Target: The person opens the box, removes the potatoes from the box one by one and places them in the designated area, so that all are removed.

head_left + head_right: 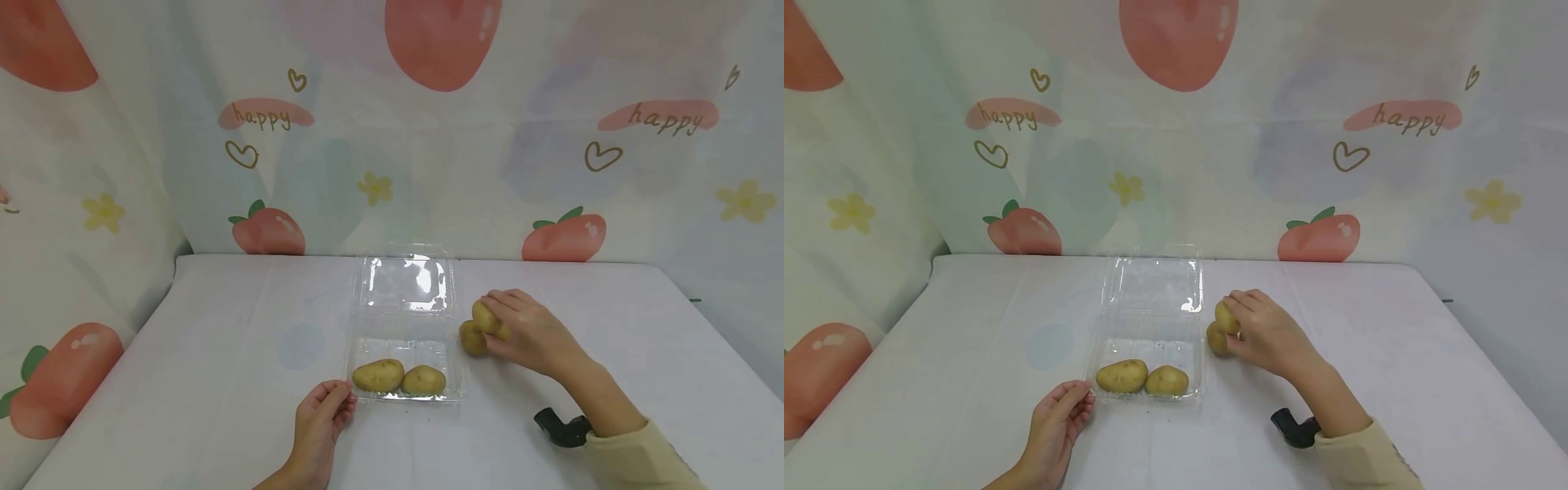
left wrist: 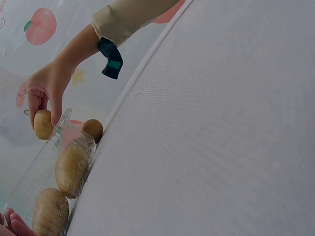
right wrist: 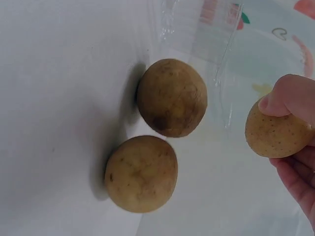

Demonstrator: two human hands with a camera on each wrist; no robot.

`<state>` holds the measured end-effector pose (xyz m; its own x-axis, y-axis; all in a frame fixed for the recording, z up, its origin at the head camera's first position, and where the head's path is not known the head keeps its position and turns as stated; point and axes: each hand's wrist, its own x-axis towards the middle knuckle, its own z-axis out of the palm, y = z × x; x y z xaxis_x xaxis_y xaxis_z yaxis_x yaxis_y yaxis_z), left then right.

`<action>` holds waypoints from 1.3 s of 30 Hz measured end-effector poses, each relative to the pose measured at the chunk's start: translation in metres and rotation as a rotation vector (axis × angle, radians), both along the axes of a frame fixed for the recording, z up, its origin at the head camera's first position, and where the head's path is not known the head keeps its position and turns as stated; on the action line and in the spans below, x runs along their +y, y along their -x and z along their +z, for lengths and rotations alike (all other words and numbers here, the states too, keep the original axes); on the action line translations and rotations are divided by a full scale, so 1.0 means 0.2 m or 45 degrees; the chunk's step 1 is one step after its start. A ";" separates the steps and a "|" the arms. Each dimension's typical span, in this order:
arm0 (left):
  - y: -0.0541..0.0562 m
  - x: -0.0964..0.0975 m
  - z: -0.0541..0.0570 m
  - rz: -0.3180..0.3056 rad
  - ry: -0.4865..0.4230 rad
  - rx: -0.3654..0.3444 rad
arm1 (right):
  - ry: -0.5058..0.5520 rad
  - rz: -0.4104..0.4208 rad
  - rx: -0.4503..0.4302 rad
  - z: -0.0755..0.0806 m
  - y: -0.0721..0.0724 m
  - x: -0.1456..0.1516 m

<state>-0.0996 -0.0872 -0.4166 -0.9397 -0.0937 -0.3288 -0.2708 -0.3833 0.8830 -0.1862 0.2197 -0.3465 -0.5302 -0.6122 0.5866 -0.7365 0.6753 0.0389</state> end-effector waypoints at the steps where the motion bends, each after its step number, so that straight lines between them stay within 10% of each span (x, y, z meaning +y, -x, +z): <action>1: 0.00 0.00 0.00 0.001 0.000 -0.002 | -0.001 -0.013 -0.006 0.00 0.00 0.01; 39: 0.00 0.00 0.00 -0.005 -0.020 0.036 | 0.006 -0.186 -0.066 -0.11 -0.07 0.33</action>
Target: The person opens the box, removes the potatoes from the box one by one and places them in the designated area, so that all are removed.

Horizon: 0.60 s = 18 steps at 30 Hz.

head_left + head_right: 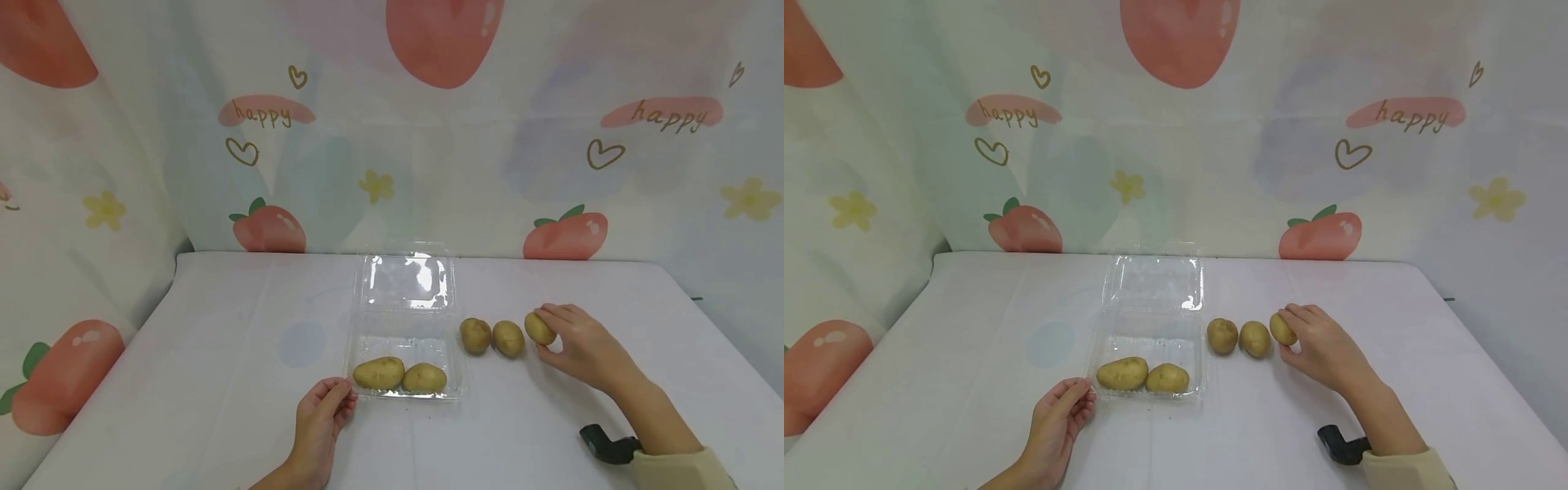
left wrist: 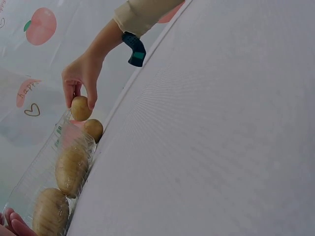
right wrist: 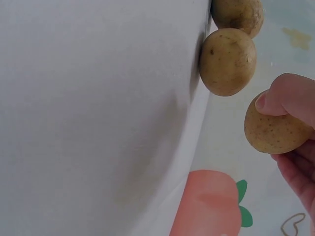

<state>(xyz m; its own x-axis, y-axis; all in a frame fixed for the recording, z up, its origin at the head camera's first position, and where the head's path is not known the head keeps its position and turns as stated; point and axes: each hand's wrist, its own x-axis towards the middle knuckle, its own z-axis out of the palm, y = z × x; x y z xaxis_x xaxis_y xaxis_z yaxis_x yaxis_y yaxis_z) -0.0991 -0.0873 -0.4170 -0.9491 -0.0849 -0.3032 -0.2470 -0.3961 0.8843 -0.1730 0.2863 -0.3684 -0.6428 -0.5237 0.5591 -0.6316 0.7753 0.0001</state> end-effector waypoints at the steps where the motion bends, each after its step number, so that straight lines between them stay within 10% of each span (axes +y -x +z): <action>1: 0.00 0.00 0.00 0.001 -0.001 0.000 | -0.004 -0.006 -0.008 -0.01 0.00 0.00; 18: 0.01 0.00 0.00 0.004 0.016 -0.026 | -0.076 -0.028 -0.130 -0.03 0.02 0.03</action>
<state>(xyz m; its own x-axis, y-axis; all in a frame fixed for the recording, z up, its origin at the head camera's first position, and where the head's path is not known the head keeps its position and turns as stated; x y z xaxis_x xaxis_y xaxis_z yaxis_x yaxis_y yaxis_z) -0.1001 -0.0875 -0.4172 -0.9425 -0.0921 -0.3213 -0.2637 -0.3860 0.8840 -0.1771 0.2917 -0.3751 -0.7063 -0.5395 0.4585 -0.6138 0.7893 -0.0169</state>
